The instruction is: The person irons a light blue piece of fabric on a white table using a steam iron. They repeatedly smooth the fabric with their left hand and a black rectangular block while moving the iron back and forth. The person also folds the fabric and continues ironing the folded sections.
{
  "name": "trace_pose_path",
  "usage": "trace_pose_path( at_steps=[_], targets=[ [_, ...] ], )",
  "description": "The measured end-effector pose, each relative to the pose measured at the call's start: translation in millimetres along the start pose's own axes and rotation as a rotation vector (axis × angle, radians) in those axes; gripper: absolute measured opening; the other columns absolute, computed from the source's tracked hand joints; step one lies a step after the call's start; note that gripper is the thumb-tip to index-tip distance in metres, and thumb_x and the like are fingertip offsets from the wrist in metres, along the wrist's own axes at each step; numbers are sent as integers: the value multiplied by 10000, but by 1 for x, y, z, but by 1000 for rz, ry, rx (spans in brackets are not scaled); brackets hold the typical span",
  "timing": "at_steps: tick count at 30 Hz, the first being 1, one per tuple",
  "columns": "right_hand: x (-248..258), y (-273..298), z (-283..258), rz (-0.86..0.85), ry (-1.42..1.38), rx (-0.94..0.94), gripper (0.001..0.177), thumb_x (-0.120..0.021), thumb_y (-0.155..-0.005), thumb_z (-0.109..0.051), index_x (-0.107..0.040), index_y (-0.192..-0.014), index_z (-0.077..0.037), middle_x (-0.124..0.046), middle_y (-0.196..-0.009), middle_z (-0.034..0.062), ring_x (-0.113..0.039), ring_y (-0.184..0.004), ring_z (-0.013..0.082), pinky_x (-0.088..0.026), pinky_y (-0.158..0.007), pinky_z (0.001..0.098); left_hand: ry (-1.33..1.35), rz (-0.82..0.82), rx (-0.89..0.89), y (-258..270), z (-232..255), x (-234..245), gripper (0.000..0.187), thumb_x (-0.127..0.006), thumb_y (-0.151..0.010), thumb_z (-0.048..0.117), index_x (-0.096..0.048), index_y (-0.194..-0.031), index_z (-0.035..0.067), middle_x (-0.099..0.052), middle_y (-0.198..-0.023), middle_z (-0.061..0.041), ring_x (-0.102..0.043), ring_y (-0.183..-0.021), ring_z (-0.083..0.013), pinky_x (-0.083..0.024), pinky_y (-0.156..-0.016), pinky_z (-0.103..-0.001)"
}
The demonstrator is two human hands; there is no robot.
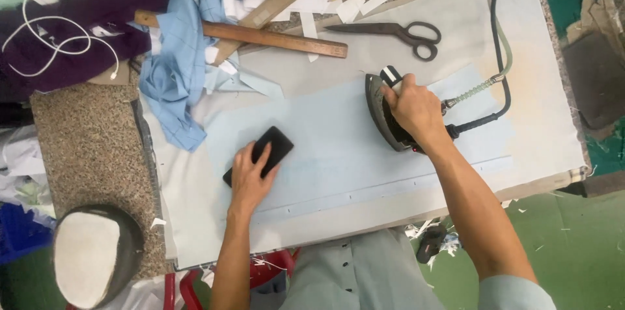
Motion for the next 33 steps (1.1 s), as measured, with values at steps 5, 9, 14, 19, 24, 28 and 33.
trace_pose_path(
  at_steps=[5,9,14,19,24,28,33],
  targets=[
    [20,28,23,126,-67,196,556,-634,-1018,-380,-567,-1335,72,-652,-1184,328,-669,-1072,481,-547,-880,536,53,-73,-58,-3,72,-58,587,-755,-908,358,-579,-1463,289,-510,-1433,-163,-502,-1289,-354,-389,-1101,-510],
    [15,82,38,12,366,376,799,-744,-859,-326,-469,-1493,75,-417,-1531,341,-426,-1391,443,-375,-1126,503,4,-83,-19,-13,99,-80,604,-741,-911,406,-551,-1479,329,-499,-1465,-145,-476,-1339,-341,-380,-1107,-515],
    [-15,76,64,316,454,594,645,-749,-825,-51,-567,-1427,93,-509,-1403,377,-575,-1190,464,-500,-990,493,-64,34,132,-7,84,-64,616,-762,-896,397,-575,-1475,297,-517,-1435,-173,-501,-1302,-367,-398,-1084,-521],
    [9,32,49,15,409,433,803,-878,-745,-151,-536,-1439,64,-653,-1181,306,-693,-1018,459,-618,-765,497,-126,143,230,11,69,-35,571,-774,-924,359,-612,-1462,254,-542,-1379,-189,-527,-1235,-364,-414,-1049,-499],
    [-34,-23,44,-109,-254,164,592,-682,-961,-419,-533,-1335,15,-695,-1017,318,-708,-933,523,-570,-732,629,-107,211,254,12,66,-30,540,-775,-932,419,-645,-1428,248,-523,-1381,-149,-509,-1228,-325,-399,-1043,-460],
    [5,38,-2,-155,-284,140,519,-662,-938,-416,-547,-1275,-38,-715,-993,293,-717,-946,510,-571,-755,624,-117,201,205,13,66,-31,556,-773,-931,396,-620,-1448,264,-519,-1377,-134,-509,-1219,-320,-397,-1038,-464],
    [4,112,-35,-254,-148,375,413,-534,-1017,-414,-519,-1184,-37,-719,-845,281,-753,-798,456,-606,-677,524,-127,169,207,14,59,-35,510,-757,-940,433,-652,-1409,263,-517,-1379,-119,-503,-1237,-315,-392,-1040,-466]
  ],
)
Point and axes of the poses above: each hand's wrist, its own y-axis away from the middle knuckle, its own x-axis out of the back of the hand, z = x × y, the point moved 2 cm from there along -y, towards the middle knuckle
